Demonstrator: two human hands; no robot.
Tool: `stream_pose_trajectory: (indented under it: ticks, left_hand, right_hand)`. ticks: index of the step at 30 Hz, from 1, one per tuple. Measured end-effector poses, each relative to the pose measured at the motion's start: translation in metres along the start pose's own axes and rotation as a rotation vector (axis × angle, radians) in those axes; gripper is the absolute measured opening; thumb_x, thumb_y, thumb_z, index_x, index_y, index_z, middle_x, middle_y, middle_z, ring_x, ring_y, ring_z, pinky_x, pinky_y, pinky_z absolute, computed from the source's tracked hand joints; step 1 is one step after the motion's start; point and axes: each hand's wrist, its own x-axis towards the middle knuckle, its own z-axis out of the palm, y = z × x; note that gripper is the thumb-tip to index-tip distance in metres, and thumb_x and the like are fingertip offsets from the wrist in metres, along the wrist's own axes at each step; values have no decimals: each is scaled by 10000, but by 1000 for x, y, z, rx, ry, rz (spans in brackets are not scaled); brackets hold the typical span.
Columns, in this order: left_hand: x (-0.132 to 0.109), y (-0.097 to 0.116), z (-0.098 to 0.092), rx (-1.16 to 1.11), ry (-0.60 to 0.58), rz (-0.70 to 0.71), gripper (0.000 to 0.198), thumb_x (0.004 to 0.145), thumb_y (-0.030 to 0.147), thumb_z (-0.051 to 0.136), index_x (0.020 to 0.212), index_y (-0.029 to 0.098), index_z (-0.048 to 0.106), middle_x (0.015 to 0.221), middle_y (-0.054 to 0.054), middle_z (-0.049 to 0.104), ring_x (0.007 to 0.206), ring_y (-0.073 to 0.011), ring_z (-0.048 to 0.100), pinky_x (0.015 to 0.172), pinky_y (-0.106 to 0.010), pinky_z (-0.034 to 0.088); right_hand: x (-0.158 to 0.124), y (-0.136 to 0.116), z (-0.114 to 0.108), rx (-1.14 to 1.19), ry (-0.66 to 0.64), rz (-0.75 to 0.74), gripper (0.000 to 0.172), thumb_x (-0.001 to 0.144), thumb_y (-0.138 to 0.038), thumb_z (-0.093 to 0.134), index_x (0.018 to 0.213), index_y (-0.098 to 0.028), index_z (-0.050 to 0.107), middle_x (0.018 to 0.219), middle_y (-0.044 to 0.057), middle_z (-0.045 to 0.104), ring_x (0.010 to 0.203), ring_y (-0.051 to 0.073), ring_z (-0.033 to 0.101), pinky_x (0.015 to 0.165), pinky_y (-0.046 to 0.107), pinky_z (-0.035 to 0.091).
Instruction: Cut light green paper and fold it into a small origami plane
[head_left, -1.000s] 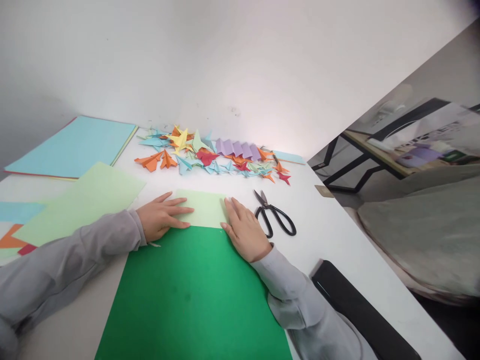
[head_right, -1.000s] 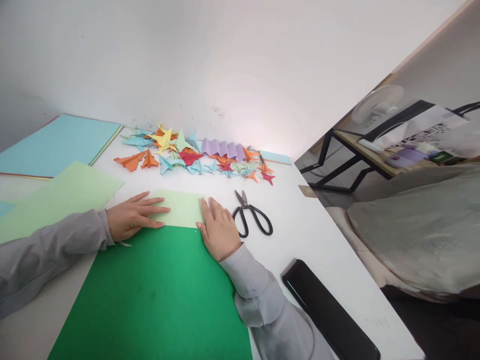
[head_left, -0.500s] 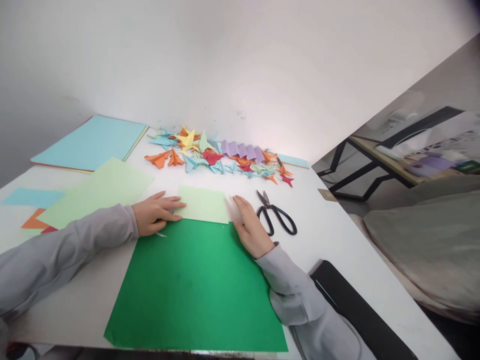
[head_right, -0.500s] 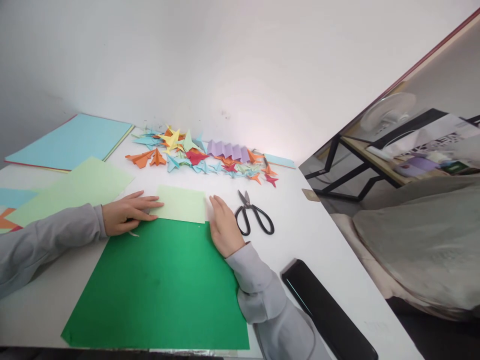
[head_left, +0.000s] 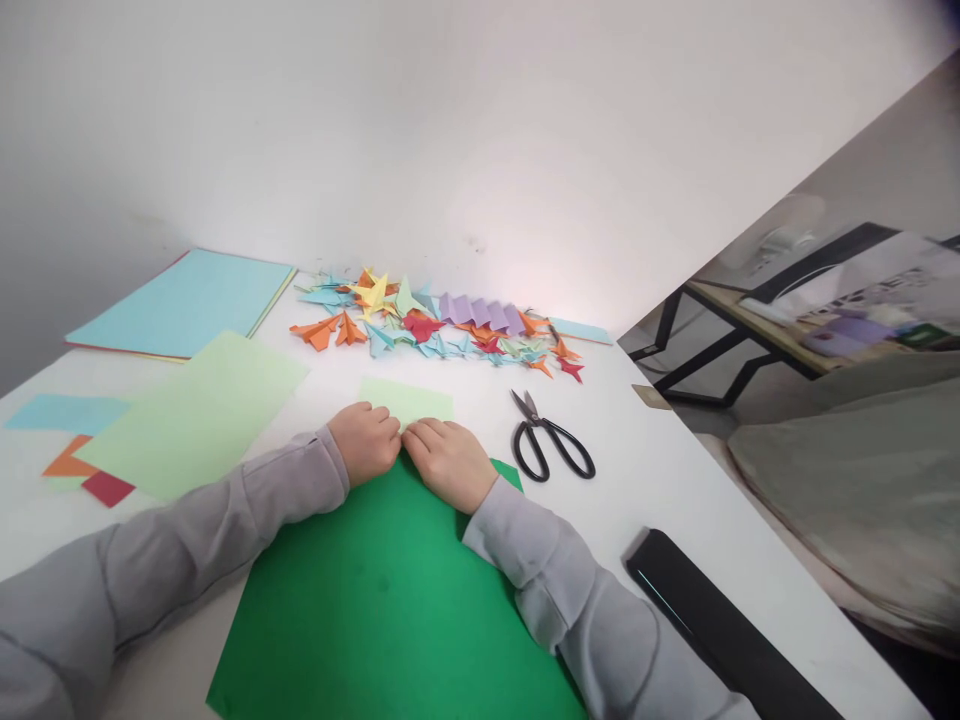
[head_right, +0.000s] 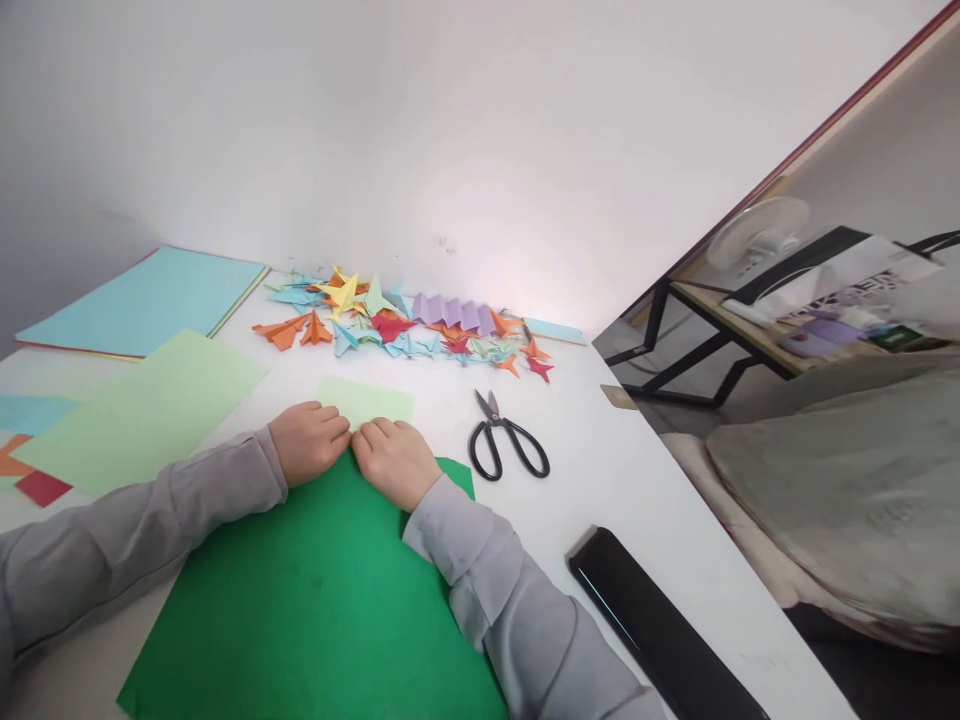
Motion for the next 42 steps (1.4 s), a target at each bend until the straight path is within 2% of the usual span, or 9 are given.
stream_pose_trajectory:
  ticks: [7,14,17,20,23,26,31,36,42]
  left_hand:
    - [1,4,2,-34,158,-51,269,813,77,431,567,163,497,557,-36,483,543,-159,437,508,-329,264]
    - [-3,-9,2,-56,209,-85,181,779,64,467,653,134,575,618,-52,568,683,-178,529,580,-323,359]
    - [-6,-17,3,-36,206,-82,167,772,64,471,691,132,600,651,-69,602,724,-191,551,594,-326,390]
    - [-10,-21,4,-20,188,-102,184,772,63,460,682,136,603,654,-79,605,723,-198,555,591,-330,402]
    - [-10,-19,5,-13,182,-103,175,775,71,469,678,129,604,648,-82,600,719,-198,555,589,-329,400]
    - [-5,-11,5,-39,200,-77,199,791,80,460,652,135,591,634,-73,590,712,-188,558,596,-327,396]
    - [6,4,2,-35,223,-67,222,814,85,494,612,136,569,609,-48,587,680,-171,563,584,-320,376]
    - [5,1,0,-33,219,-41,199,834,105,501,651,147,567,613,-28,590,727,-169,580,602,-316,376]
    - [-5,-22,-3,34,288,-42,79,818,142,548,754,149,594,721,-32,661,761,-169,603,591,-308,396]
  right_hand:
    - [-2,2,3,-3,206,-19,243,890,-142,423,694,-164,565,664,36,574,641,153,489,552,303,320]
    - [-11,22,-3,10,313,-23,200,873,-160,446,749,-149,603,723,52,639,716,144,564,600,275,392]
    - [-24,36,-1,-2,321,26,185,849,-144,465,735,-155,610,755,64,668,733,150,588,635,277,430]
    - [-32,44,0,-11,353,162,208,829,-116,458,706,-163,619,740,68,678,712,152,599,656,283,460]
    - [-29,38,-3,41,436,249,167,823,-144,488,824,-148,654,854,94,698,822,177,616,731,308,486]
    - [-16,23,-4,86,368,107,206,855,-205,511,998,-131,639,993,118,687,993,215,587,819,353,471]
    - [-4,7,-1,49,339,-34,248,892,-102,411,839,-131,651,823,81,689,815,169,606,726,308,454]
    - [-8,11,-2,32,375,-33,267,878,-100,388,832,-133,649,814,83,690,794,174,601,687,317,444]
    - [-19,25,-2,-8,455,76,242,802,-36,438,903,-123,640,885,73,717,833,176,619,702,311,450]
